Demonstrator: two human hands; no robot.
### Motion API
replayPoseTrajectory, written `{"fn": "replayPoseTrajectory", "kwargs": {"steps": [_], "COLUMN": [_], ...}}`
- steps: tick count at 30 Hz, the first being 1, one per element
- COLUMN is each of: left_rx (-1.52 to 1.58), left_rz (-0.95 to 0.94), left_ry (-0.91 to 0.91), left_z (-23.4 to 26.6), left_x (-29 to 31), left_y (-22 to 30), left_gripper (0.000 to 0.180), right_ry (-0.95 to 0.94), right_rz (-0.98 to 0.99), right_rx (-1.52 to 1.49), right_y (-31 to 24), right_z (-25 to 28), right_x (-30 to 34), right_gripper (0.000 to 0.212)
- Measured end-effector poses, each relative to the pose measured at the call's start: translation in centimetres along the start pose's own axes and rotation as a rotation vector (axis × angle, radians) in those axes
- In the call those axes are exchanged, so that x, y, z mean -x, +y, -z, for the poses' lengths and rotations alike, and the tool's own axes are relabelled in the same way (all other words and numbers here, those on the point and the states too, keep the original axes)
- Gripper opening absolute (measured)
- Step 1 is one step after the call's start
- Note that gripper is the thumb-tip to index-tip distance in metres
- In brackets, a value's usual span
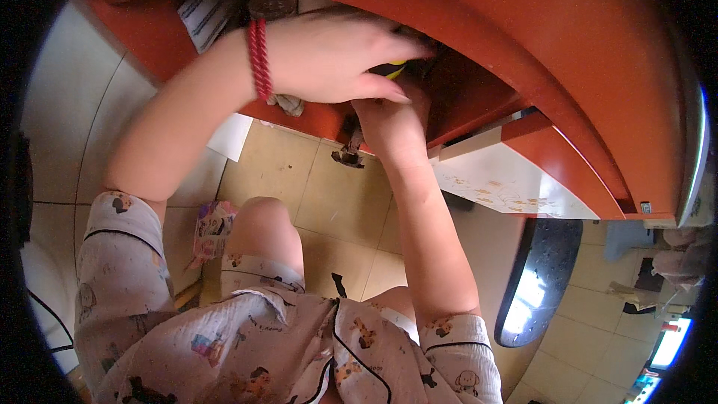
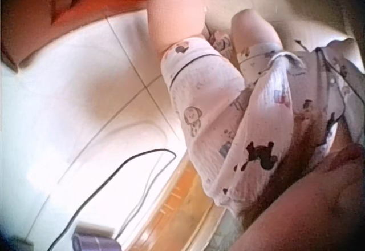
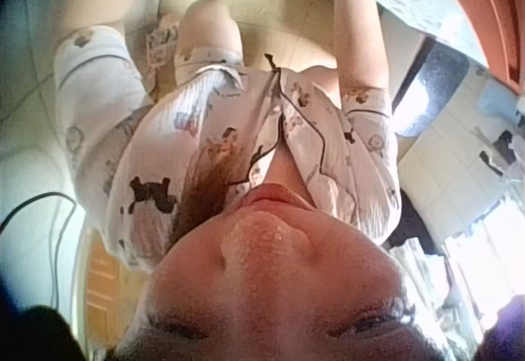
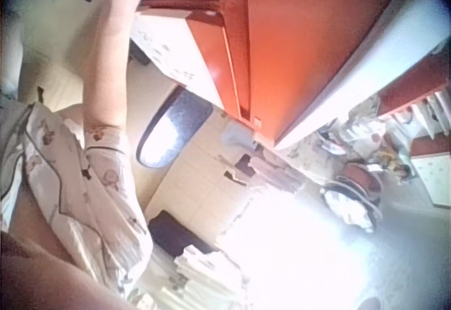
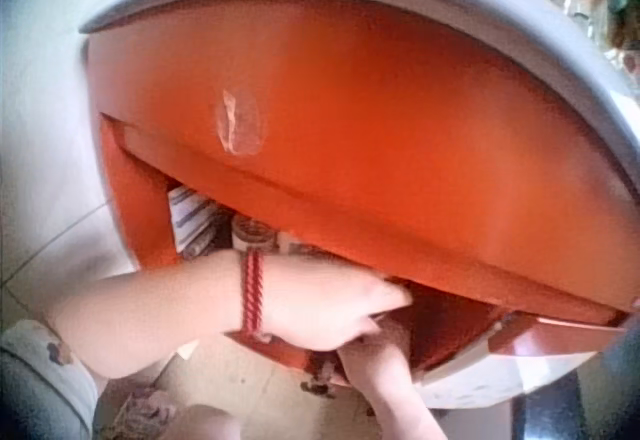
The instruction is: The person uses a screwdriver to tighten a hinge inside a bathroom cabinet, walks to a different room to retrieve pliers from a drawer, and then returns to the cabinet to continue tightening the hinge.
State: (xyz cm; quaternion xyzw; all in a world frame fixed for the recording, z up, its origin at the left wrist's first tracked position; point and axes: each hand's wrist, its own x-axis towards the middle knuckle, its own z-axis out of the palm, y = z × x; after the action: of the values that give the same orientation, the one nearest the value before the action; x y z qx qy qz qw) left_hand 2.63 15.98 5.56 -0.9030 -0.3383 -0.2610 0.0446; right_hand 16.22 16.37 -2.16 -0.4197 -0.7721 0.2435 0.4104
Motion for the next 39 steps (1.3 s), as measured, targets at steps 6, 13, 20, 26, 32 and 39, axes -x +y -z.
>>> {"fn": "replayPoseTrajectory", "kwargs": {"steps": [6, 13, 20, 26, 32, 39], "left_rx": [-0.058, -0.166, 0.255, -0.103, 0.029, 0.104], "left_rz": [0.257, 0.207, 0.094, 0.202, 0.209, 0.107], "left_ry": [-0.222, -0.095, -0.261, -0.156, -0.244, -0.166], "left_z": [0.3, -0.4, 0.9, -0.5, 0.0, -0.7], "left_x": [-0.8, -0.7, -0.4, -0.4, -1.1, -0.6], "left_y": [0.1, 0.6, -0.2, 0.4, 1.1, 0.0], "left_gripper": [0.025, 0.036, 0.023, 0.026, 0.034, 0.031], "right_ry": [-0.004, -0.058, -0.005, -0.035, -0.135, 0.0], "right_rz": [0.034, -0.081, -0.038, 0.104, 0.001, 0.05], "right_rx": [-0.208, 0.069, 0.02, -0.052, 0.169, -0.091], "right_y": [0.9, 0.0, 1.5, -0.2, 1.1, 1.3], "right_z": [-0.7, -0.2, 0.2, -0.1, 0.5, 0.1], "right_x": [-0.3, 0.4, 0.5, -0.1, 0.3, -0.1], "right_gripper": [0.027, 0.026, 0.028, 0.02, 0.031, 0.023]}}
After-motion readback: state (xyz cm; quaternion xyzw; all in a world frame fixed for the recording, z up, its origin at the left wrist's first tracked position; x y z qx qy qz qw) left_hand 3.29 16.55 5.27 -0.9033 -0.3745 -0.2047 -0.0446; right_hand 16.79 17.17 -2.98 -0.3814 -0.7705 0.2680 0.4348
